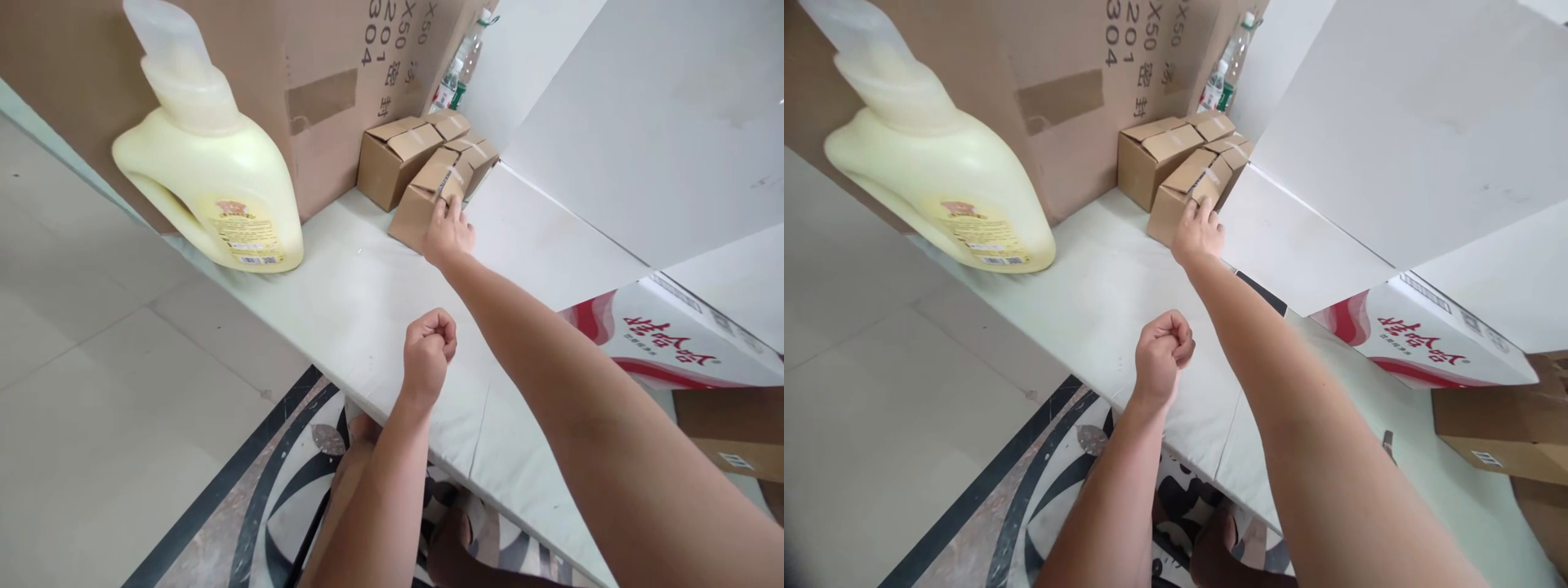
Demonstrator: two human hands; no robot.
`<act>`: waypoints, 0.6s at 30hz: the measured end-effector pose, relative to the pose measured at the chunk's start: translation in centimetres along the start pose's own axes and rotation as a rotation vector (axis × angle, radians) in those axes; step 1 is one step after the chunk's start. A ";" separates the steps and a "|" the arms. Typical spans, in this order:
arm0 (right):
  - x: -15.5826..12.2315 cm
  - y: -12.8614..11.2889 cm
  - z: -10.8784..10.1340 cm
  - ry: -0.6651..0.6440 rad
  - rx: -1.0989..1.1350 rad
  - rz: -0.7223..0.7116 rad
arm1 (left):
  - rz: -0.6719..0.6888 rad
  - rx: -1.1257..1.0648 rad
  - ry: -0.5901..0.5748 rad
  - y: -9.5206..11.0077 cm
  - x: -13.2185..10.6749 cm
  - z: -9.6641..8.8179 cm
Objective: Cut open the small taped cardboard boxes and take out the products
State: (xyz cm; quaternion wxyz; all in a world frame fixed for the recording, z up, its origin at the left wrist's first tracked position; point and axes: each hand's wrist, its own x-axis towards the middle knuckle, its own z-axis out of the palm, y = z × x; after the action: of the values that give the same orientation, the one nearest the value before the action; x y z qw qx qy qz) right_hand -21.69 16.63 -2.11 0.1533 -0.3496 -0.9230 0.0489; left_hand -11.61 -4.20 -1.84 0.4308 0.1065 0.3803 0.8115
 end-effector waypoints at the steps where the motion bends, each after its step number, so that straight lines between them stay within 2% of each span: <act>1: -0.2 -0.1 -0.2 -0.010 -0.015 0.017 | -0.002 0.010 0.005 -0.1 -0.1 0.1; 5: -2.9 -0.2 -2.3 -0.056 -0.067 -0.021 | 0.009 0.049 0.064 -0.2 -0.3 0.5; 8: -7.1 0.9 -4.3 -0.035 -0.090 -0.110 | 0.097 0.107 0.222 -0.2 -0.3 0.5; 10: -10.8 2.5 -5.4 0.009 -0.086 -0.171 | 0.231 0.198 0.361 -0.4 -0.2 0.4; 12: -15.2 5.0 -6.4 0.061 -0.068 -0.231 | 0.395 0.300 0.479 -0.6 -0.3 0.1; 14: -20.1 8.4 -7.3 0.136 -0.052 -0.283 | 0.503 0.370 0.534 -1.0 -0.4 -0.1; 16: -25.4 12.2 -7.9 0.295 -0.029 -0.310 | 0.517 0.393 0.505 -1.4 -0.7 -0.1; 18: -30.6 15.8 -8.2 0.426 -0.026 -0.263 | 0.468 0.409 0.403 -1.9 -0.9 0.2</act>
State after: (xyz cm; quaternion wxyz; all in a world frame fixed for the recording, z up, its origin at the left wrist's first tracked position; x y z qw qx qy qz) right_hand 12.58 8.16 -5.09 0.3449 -0.2307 -0.9080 -0.0579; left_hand -9.76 -4.16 -2.91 0.1199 0.1126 0.5770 0.8000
